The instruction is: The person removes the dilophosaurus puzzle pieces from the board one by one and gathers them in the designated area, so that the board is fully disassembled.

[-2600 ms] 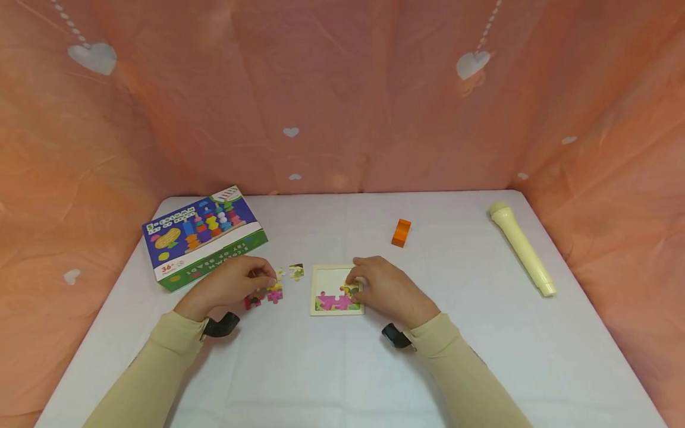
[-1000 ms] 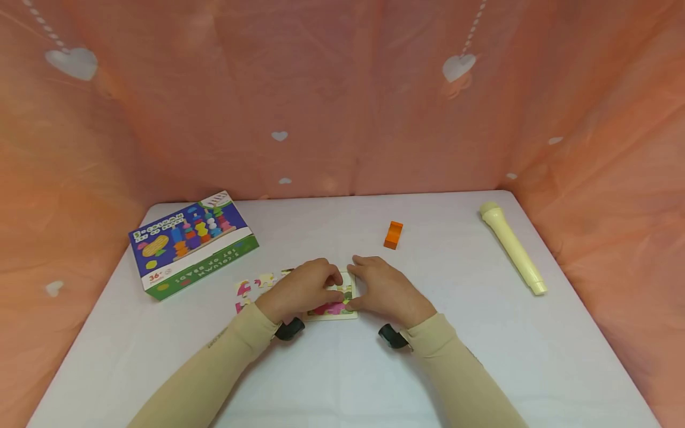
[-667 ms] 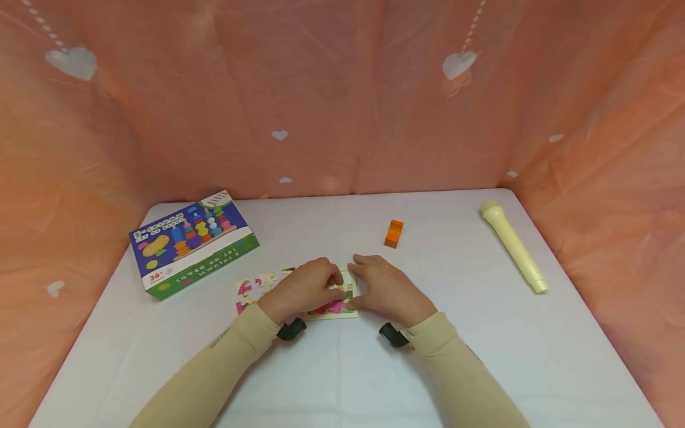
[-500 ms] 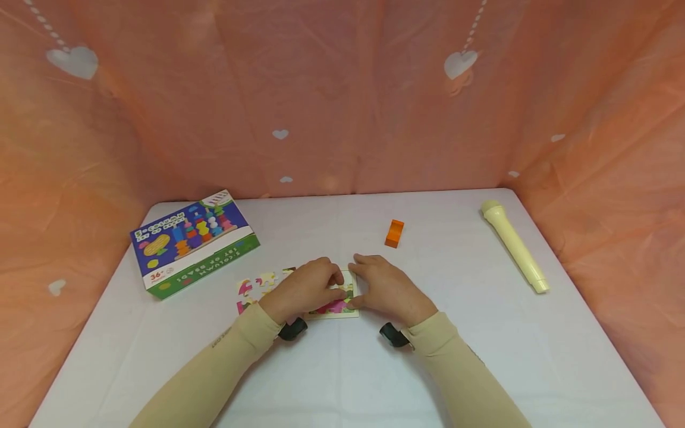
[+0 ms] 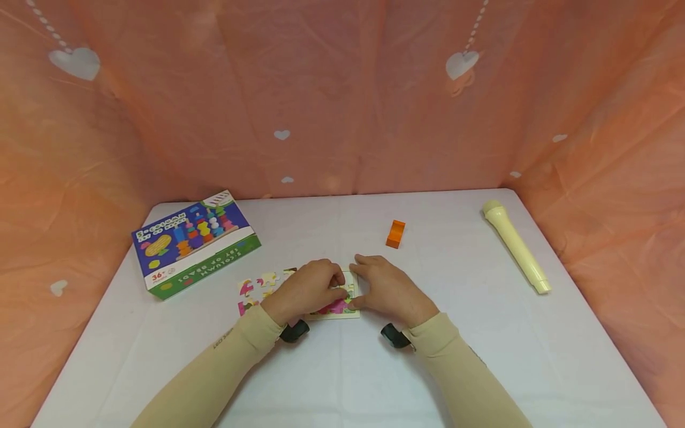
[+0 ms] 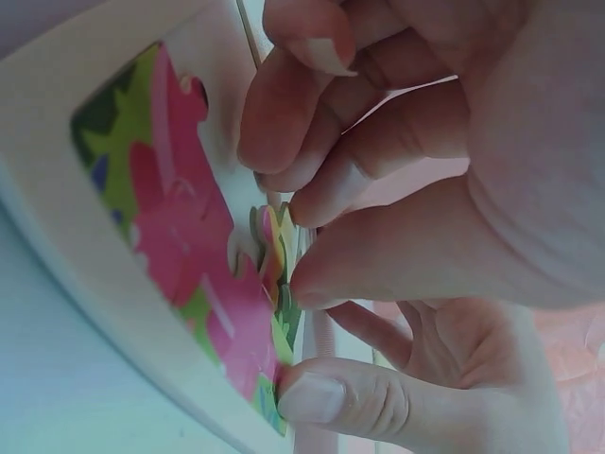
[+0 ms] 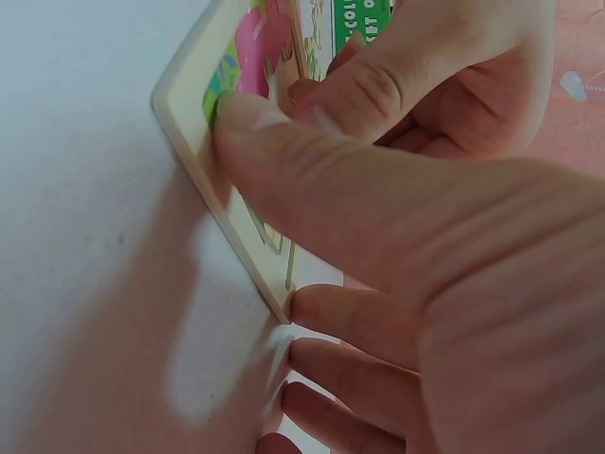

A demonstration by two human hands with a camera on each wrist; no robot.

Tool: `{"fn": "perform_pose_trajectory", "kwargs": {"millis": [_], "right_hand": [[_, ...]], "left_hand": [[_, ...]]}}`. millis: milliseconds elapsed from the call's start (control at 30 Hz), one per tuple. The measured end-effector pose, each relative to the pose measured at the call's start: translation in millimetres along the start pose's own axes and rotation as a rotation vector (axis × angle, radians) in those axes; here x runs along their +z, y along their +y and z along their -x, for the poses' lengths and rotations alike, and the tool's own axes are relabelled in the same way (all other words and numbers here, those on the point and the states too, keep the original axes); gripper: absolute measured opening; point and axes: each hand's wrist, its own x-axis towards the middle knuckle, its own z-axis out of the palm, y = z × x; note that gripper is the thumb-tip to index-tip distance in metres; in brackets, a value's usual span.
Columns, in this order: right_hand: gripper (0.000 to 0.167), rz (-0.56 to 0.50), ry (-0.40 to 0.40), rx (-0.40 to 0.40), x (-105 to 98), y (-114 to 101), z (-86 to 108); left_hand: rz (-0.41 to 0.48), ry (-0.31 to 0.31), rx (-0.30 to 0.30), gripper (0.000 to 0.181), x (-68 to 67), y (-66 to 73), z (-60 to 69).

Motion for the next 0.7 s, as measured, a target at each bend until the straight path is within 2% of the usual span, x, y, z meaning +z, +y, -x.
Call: {"fn": "perform_pose_trajectory", "kwargs": {"millis": [267, 467, 700], "right_hand": [[0.075, 0.009, 0.003, -0.013, -0.4, -0.7, 0.6], [0.075, 0.007, 0.002, -0.011, -0.4, -1.4, 0.0], [0.075, 0.006, -0.005, 0.004, 0.6, -0.8, 0.6]], "left_hand": [[0.058, 0.035, 0.007, 0.019, 0.6, 0.6, -0.4], [0.096, 0.03, -0.003, 0.019, 0.2, 0.1, 0.4], [0.09, 0.009, -0.017, 0.02, 1.1, -0.9, -1.6]]}}
